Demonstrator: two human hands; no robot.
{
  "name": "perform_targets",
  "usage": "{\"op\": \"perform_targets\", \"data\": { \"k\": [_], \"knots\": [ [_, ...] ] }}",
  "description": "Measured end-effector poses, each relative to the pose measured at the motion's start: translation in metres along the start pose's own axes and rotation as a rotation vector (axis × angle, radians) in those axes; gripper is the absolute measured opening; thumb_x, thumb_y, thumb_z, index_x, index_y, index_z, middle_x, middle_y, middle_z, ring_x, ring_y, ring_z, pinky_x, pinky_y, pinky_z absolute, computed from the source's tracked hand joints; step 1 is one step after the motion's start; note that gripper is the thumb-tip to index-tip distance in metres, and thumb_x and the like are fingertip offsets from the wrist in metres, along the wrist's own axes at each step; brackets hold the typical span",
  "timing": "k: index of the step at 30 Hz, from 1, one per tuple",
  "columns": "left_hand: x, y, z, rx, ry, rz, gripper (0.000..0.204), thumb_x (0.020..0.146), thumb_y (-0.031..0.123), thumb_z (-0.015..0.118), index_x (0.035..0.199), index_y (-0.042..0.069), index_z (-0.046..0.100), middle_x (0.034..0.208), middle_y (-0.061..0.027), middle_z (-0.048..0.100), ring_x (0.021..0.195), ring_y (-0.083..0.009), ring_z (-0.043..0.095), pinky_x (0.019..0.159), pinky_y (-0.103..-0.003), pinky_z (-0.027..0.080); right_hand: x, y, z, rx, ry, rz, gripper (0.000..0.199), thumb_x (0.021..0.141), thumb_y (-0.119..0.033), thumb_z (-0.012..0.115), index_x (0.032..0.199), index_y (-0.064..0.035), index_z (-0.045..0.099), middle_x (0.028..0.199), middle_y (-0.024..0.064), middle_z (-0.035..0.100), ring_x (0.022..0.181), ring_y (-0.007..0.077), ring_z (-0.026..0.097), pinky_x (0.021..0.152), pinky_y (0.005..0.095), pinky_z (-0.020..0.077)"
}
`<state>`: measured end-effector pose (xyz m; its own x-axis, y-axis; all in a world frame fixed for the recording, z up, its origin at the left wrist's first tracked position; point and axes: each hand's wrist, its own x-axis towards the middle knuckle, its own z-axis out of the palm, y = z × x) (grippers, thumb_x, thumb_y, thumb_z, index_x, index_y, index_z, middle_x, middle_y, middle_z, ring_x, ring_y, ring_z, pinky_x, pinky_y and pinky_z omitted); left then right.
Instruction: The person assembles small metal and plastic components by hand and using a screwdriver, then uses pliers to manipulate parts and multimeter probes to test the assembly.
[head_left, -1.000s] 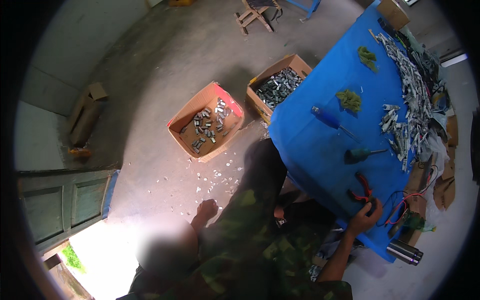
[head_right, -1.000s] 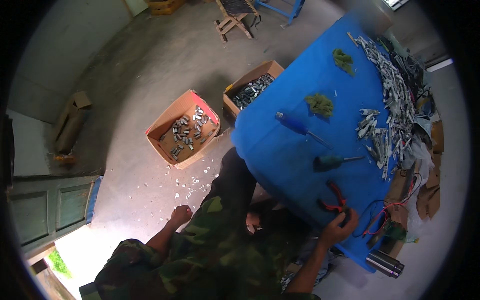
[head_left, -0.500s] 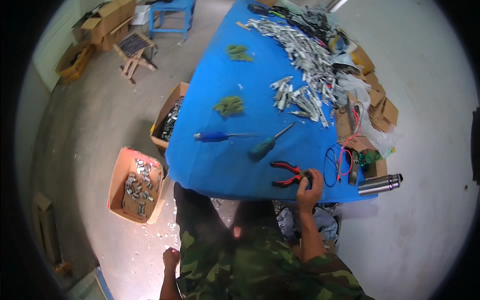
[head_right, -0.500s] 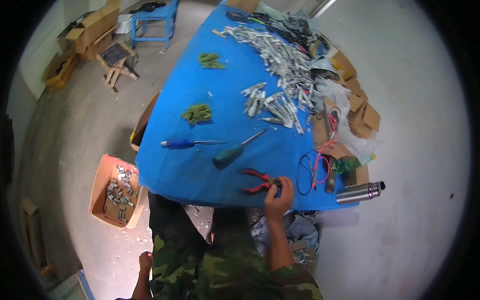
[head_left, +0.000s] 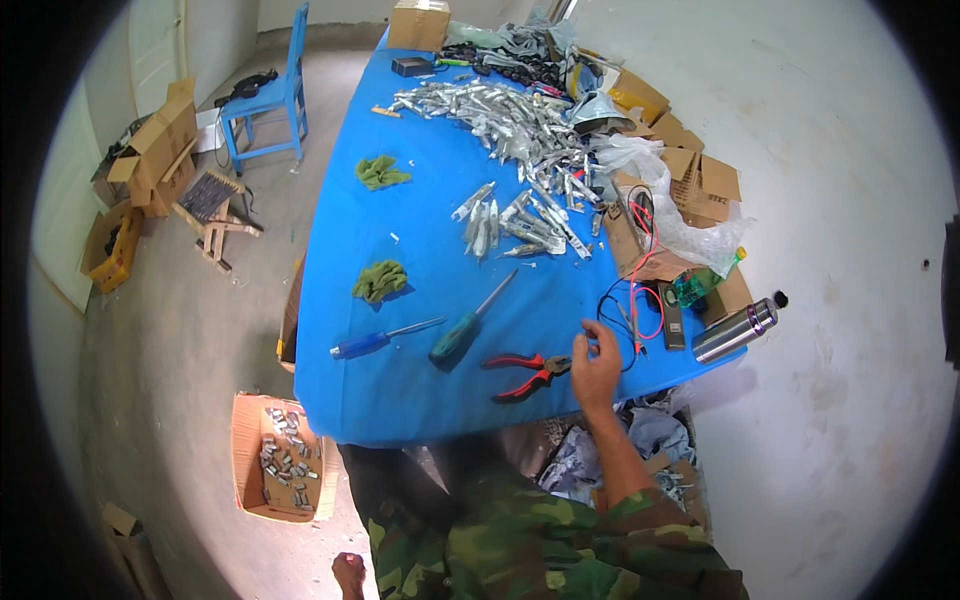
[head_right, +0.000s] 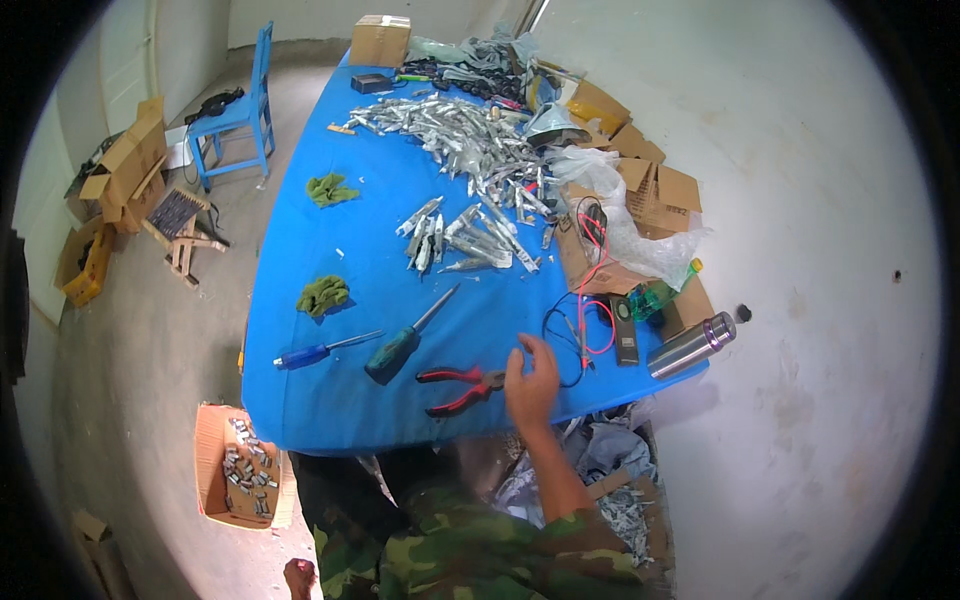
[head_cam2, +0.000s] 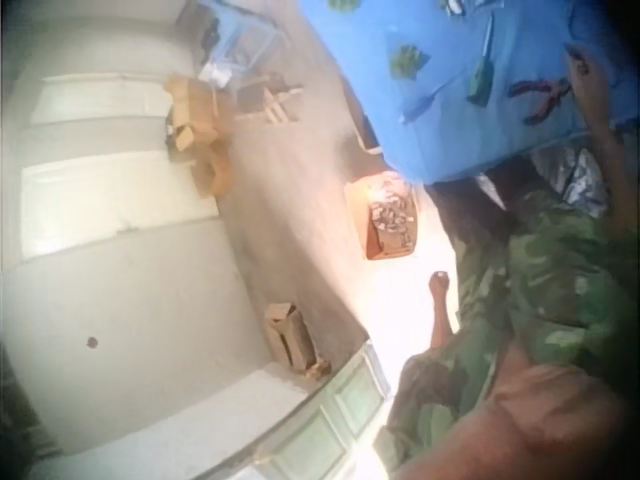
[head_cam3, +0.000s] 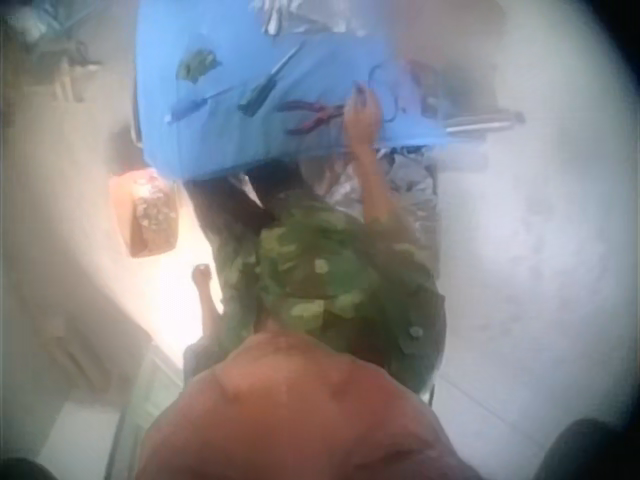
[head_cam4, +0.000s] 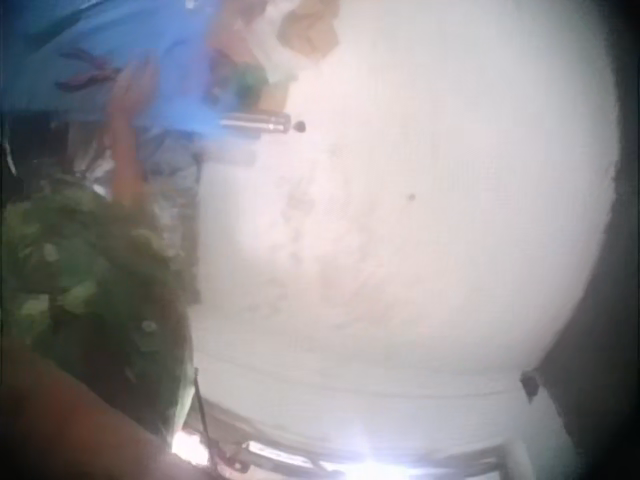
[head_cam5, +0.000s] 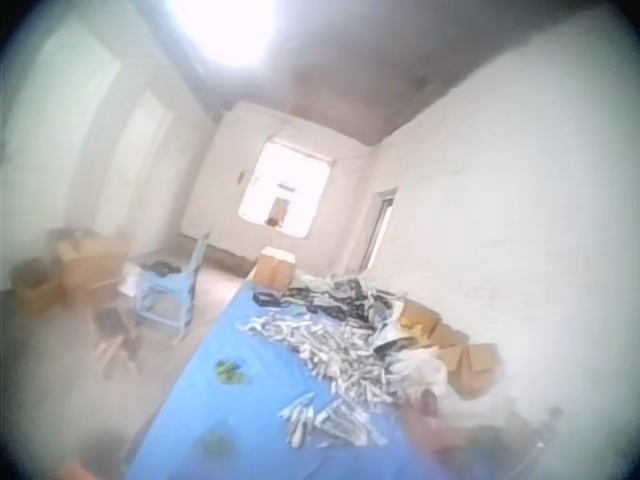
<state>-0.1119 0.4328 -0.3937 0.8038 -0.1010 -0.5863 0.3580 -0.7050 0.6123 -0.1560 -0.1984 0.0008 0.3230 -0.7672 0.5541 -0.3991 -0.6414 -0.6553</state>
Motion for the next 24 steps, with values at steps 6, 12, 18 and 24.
{"op": "perform_targets", "data": {
  "k": [6, 12, 18, 24],
  "knots": [
    [-0.012, -0.028, 0.008, 0.332, 0.091, 0.396, 0.016, 0.084, 0.028, 0.074, 0.084, 0.012, 0.073, 0.080, -0.0148, 0.071, 0.077, -0.0377, 0.066, 0.070, -0.050, 0.053, 0.085, 0.044, 0.045, -0.155, 0.001, -0.097, 0.029, 0.090, -0.017, 0.068, 0.116, -0.0038, 0.070, 0.111, 0.0141, 0.070, 0.103, 0.0288, 0.068, 0.087, 0.0408, 0.0534],
    [-0.027, -0.034, 0.002, 0.368, 0.103, 0.311, 0.018, 0.082, 0.033, 0.075, 0.083, 0.015, 0.076, 0.082, -0.0138, 0.073, 0.078, -0.0358, 0.068, 0.072, -0.048, 0.055, 0.127, 0.047, 0.092, -0.246, -0.006, 0.000, 0.030, 0.089, -0.020, 0.071, 0.115, -0.0048, 0.070, 0.106, 0.0127, 0.070, 0.101, 0.0303, 0.067, 0.087, 0.0416, 0.0539],
    [-0.042, -0.047, 0.010, 0.360, 0.093, 0.207, 0.020, 0.086, 0.031, 0.068, 0.091, 0.013, 0.075, 0.088, -0.0155, 0.074, 0.083, -0.0363, 0.068, 0.076, -0.048, 0.054, 0.122, 0.023, 0.115, -0.078, -0.102, -0.141, 0.020, 0.088, -0.020, 0.069, 0.104, -0.0093, 0.072, 0.105, 0.0115, 0.070, 0.102, 0.0333, 0.067, 0.089, 0.0464, 0.0537],
    [-0.043, -0.055, 0.023, 0.390, -0.023, 0.132, 0.028, 0.091, 0.031, 0.060, 0.104, 0.010, 0.075, 0.097, -0.0179, 0.075, 0.092, -0.0368, 0.069, 0.084, -0.048, 0.054, 0.107, 0.005, 0.138, -0.174, -0.302, -0.102, 0.034, 0.085, -0.041, 0.071, 0.097, -0.0095, 0.073, 0.098, 0.0134, 0.071, 0.094, 0.0370, 0.068, 0.076, 0.0520, 0.0536]
  ]
}}
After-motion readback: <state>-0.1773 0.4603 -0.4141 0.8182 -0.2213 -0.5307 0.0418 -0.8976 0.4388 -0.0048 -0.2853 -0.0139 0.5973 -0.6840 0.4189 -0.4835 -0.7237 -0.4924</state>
